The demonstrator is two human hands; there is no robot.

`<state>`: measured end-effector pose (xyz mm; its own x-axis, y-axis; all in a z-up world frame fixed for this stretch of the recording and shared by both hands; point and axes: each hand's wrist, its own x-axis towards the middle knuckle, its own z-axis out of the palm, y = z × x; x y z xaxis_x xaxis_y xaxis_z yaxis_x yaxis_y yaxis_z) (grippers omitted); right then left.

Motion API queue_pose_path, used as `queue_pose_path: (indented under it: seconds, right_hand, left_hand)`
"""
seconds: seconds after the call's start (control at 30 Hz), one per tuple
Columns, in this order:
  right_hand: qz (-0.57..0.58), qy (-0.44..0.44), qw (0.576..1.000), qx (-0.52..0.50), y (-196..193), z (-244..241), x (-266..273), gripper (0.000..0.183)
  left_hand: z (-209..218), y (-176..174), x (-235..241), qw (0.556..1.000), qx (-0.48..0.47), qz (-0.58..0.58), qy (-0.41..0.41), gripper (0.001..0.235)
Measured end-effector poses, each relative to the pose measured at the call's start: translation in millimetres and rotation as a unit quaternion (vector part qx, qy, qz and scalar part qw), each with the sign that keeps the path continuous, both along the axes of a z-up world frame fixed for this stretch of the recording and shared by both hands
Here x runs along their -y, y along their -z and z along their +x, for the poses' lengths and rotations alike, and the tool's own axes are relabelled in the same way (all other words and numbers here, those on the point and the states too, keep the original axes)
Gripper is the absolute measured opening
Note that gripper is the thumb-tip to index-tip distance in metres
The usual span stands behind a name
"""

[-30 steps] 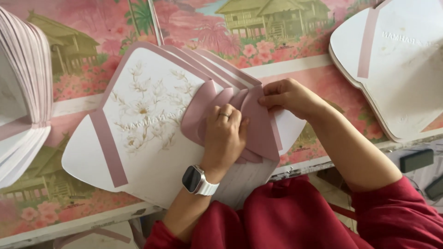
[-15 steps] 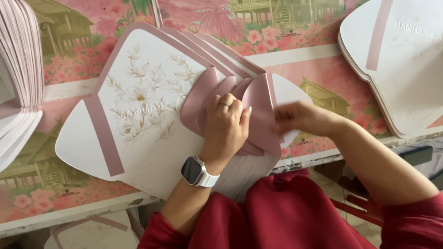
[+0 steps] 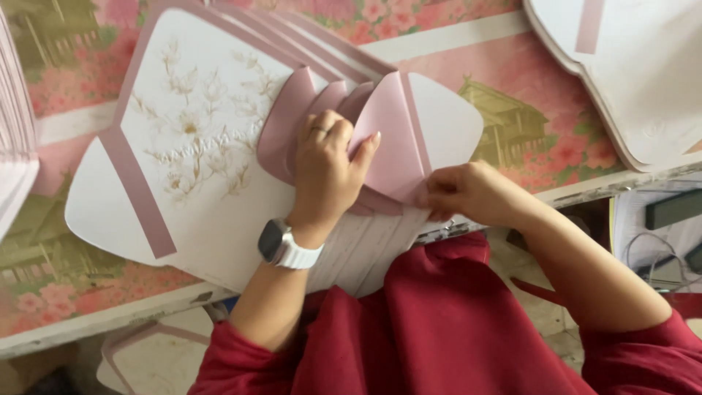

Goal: Folding paper templates into envelopes by creasing the side and bottom flaps

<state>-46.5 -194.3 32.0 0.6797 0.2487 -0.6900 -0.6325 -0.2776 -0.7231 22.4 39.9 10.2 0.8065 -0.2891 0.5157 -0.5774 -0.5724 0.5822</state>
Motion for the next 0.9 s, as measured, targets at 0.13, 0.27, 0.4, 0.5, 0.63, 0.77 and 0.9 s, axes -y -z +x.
queue_pose_path:
  seconds: [0.13, 0.27, 0.4, 0.5, 0.63, 0.77, 0.9]
  right_hand:
    - [-0.376, -0.038, 0.869, 0.321, -17.1, 15.6, 35.3, 0.031]
    - [-0.407, 0.009, 0.85, 0.334, 8.5, 31.3, 48.8, 0.033]
    - [-0.362, 0.03, 0.873, 0.326, 15.3, 27.9, 39.1, 0.041]
    - [-0.384, 0.049, 0.846, 0.367, 19.3, 22.4, 30.9, 0.032]
    - [-0.389, 0.08, 0.795, 0.459, 32.5, 20.2, 32.4, 0.028]
    - [-0.319, 0.153, 0.79, 0.5, 26.9, 21.9, 27.3, 0.012]
    - [-0.156, 0.318, 0.845, 0.402, 2.9, 38.6, -11.4, 0.033]
  left_hand:
    - [-9.7, -33.2, 2.7, 0.997, 0.043, 0.068, 0.0, 0.043]
    - [-25.8, -17.0, 36.9, 0.97, 0.095, 0.197, 0.109, 0.016]
    - [-30.3, -7.8, 49.4, 0.966, 0.041, 0.22, 0.129, 0.015]
    - [-32.7, -15.0, 40.8, 0.964, 0.088, 0.212, 0.135, 0.014]
    - [-24.8, -21.0, 20.3, 0.965, 0.071, 0.231, 0.106, 0.014]
    - [-30.2, -35.6, 17.6, 0.955, 0.007, 0.263, 0.137, 0.049]
    - [-31.2, -21.8, 14.9, 0.949, 0.015, 0.268, 0.165, 0.042]
